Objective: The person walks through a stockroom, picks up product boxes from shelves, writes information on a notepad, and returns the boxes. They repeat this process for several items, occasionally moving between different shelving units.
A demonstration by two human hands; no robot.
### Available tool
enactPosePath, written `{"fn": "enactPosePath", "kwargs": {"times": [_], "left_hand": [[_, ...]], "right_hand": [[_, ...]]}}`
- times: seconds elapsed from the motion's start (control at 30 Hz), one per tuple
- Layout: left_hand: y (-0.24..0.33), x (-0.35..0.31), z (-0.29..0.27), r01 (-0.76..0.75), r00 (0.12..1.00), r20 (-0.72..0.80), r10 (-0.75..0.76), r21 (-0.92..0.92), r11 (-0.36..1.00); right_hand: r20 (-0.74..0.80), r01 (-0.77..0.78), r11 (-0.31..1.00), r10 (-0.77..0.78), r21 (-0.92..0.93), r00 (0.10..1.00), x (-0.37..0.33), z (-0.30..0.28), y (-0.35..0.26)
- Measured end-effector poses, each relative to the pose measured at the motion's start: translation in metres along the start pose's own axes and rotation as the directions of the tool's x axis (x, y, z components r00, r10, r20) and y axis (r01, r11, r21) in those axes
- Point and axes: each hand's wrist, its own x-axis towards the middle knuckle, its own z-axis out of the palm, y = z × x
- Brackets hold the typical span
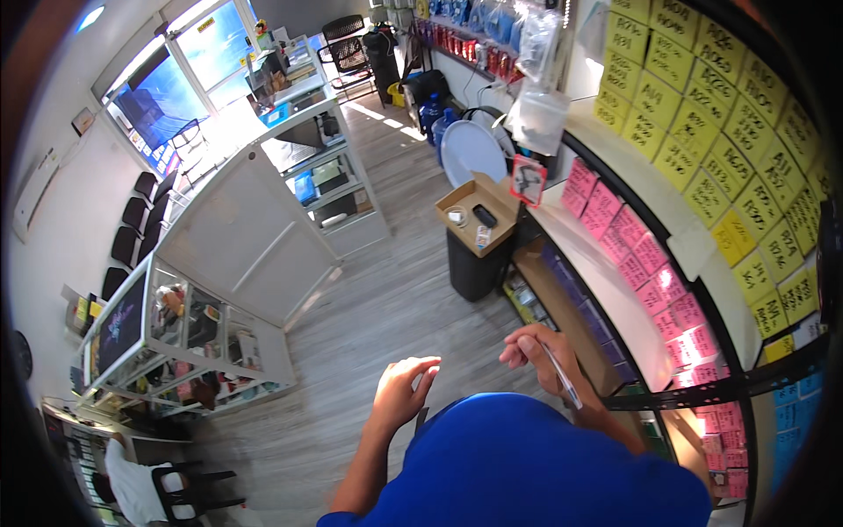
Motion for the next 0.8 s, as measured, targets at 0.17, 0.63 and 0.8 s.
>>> {"fn": "enactPosePath", "kwargs": {"times": [0.17, 0.63, 0.8], "left_hand": [[-0.033, 0.071, -0.048, 0.022, 0.98, -0.195, -0.047, -0.131, 0.991], [-0.188, 0.272, -0.138, 0.295, 0.953, -0.07, -0.294, 0.003, 0.956], [-0.256, 0.359, -0.18, 0.45, 0.852, -0.271, -0.447, -0.055, 0.891]], "right_hand": [[0.256, 0.122, 0.99, -0.103, -0.063, 0.961, 0.131, 0.045, 0.002], [0.184, -0.012, 1.0, 0.016, -0.02, 0.983, 0.476, 0.069, 0.071], [0.127, 0.035, 0.998, -0.029, -0.044, 0.991, 0.611, 0.063, 0.058]]}}
